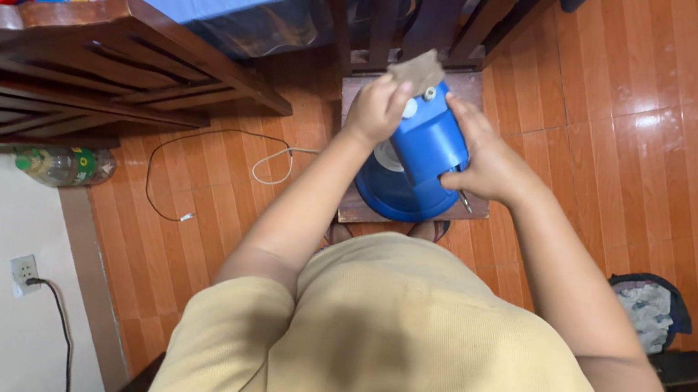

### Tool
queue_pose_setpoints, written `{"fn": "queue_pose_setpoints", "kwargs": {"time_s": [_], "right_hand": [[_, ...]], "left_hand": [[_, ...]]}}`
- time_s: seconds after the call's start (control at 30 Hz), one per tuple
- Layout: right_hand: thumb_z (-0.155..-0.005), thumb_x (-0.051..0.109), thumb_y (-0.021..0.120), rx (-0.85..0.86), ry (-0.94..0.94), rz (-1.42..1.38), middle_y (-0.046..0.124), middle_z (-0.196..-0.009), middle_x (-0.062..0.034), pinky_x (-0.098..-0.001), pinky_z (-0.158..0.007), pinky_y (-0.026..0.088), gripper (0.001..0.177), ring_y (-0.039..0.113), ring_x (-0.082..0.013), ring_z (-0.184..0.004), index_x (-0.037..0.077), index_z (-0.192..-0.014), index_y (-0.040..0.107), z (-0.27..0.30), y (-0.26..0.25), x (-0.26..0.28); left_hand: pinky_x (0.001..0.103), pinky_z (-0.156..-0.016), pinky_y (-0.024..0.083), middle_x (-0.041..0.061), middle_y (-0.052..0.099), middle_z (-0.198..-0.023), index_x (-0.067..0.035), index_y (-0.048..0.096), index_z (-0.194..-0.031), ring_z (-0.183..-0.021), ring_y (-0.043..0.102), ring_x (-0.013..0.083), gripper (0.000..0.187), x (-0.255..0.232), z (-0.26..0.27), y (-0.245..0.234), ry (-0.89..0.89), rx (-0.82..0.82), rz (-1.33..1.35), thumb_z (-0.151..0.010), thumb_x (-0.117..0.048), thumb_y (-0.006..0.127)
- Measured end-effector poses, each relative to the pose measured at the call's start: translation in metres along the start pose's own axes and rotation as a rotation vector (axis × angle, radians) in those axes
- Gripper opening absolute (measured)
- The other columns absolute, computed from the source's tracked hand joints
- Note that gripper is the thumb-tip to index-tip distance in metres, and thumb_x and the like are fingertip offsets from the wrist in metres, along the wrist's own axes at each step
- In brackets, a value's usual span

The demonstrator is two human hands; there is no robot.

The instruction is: The person disassembles a blue and white electric fan by removing the front grille, fan blades, and rear grille. They then wipe the fan motor housing and base with a cloth. The video ends before the fan is reassembled.

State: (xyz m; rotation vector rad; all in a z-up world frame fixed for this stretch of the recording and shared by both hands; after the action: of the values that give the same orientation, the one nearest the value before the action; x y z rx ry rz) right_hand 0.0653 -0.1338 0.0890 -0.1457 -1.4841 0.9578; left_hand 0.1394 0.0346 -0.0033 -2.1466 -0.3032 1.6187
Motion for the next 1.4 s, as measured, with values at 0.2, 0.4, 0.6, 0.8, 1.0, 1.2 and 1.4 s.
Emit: {"fn": "queue_pose_setpoints", "kwargs": {"time_s": [0.2,0.4,0.6,0.8,1.0,1.2,1.4], "right_hand": [[-0.057,0.010,0.085,0.010,0.016,-0.017,0.034,-0.160,-0.0240,-0.0413,-0.120,0.033,0.118,0.035,-0.0388,-0.148,0.005,-0.159,0.026,-0.001,-0.004,-0.002],[-0.057,0.009,0.085,0.056,-0.020,-0.025,0.031,-0.161,-0.0242,-0.0420,-0.119,0.032,0.120,0.033,-0.0389,-0.149,0.005,-0.159,0.023,-0.003,-0.009,-0.006],[-0.064,0.033,0.087,0.225,0.048,-0.126,0.028,-0.162,-0.0274,-0.0436,-0.116,0.036,0.122,0.034,-0.0396,-0.148,-0.001,-0.159,0.018,-0.010,-0.019,0.009],[-0.060,0.070,0.090,0.198,0.574,0.453,0.024,-0.156,-0.0345,-0.0512,-0.107,0.044,0.149,0.039,-0.0489,-0.140,-0.001,-0.159,0.005,-0.016,-0.005,0.022],[-0.060,0.053,0.095,0.180,0.184,0.247,0.030,-0.153,-0.0345,-0.0501,-0.107,0.044,0.136,0.043,-0.0489,-0.135,0.011,-0.162,0.014,-0.018,-0.002,-0.015],[-0.075,0.019,0.078,-0.016,0.658,-0.268,0.057,-0.142,-0.0217,-0.0422,-0.104,0.051,0.094,0.059,-0.0338,-0.128,0.010,-0.156,0.032,0.030,-0.004,-0.181],[-0.083,0.018,0.085,-0.224,0.213,-0.579,0.068,-0.130,-0.0169,-0.0407,-0.104,0.050,0.054,0.063,-0.0268,-0.121,0.001,-0.130,0.065,0.015,0.144,-0.129]], "left_hand": [[0.035,-0.107,0.046,0.019,0.070,-0.122,0.008,0.067,-0.120,-0.118,0.065,0.0271,0.058,0.052,0.012,0.013,-0.275,-0.257,0.633,-0.107,-0.042,0.039],[0.034,-0.112,0.040,0.016,0.063,-0.137,0.002,0.063,-0.125,-0.130,0.057,0.0237,0.045,0.078,0.019,0.030,-0.700,-0.204,1.188,-0.101,-0.031,0.042],[0.038,-0.092,0.049,0.017,0.062,-0.105,0.004,0.061,-0.099,-0.098,0.059,0.0234,0.024,0.065,0.034,-0.037,-0.328,-0.159,0.006,-0.106,-0.019,0.057],[0.032,-0.083,0.049,0.008,0.066,-0.100,0.000,0.064,-0.102,-0.093,0.059,0.0172,0.035,0.075,0.008,-0.011,-0.499,0.137,0.461,-0.106,-0.033,0.052],[0.033,-0.097,0.045,0.009,0.069,-0.122,-0.002,0.061,-0.126,-0.114,0.061,0.0182,0.056,0.053,-0.002,-0.004,-0.537,0.352,0.544,-0.099,-0.051,0.054],[0.059,-0.097,0.037,0.028,0.061,-0.128,-0.015,0.052,-0.146,-0.117,0.056,0.0485,0.055,0.030,0.030,0.006,-0.855,0.437,0.457,-0.106,-0.051,0.047],[0.034,-0.108,0.042,0.010,0.068,-0.127,-0.011,0.061,-0.129,-0.123,0.060,0.0224,0.050,0.030,0.020,0.011,-0.595,0.230,0.516,-0.102,-0.051,0.048]]}}
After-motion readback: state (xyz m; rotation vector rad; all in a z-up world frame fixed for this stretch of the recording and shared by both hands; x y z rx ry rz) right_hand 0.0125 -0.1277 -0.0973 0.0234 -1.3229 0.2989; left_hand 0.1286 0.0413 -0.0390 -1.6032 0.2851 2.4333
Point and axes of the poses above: each hand's wrist, its own z-axis away from the middle knuckle, its own y-axis out of the palm, x = y × z, the point moved 8 cm from there along -z, towards the middle knuckle
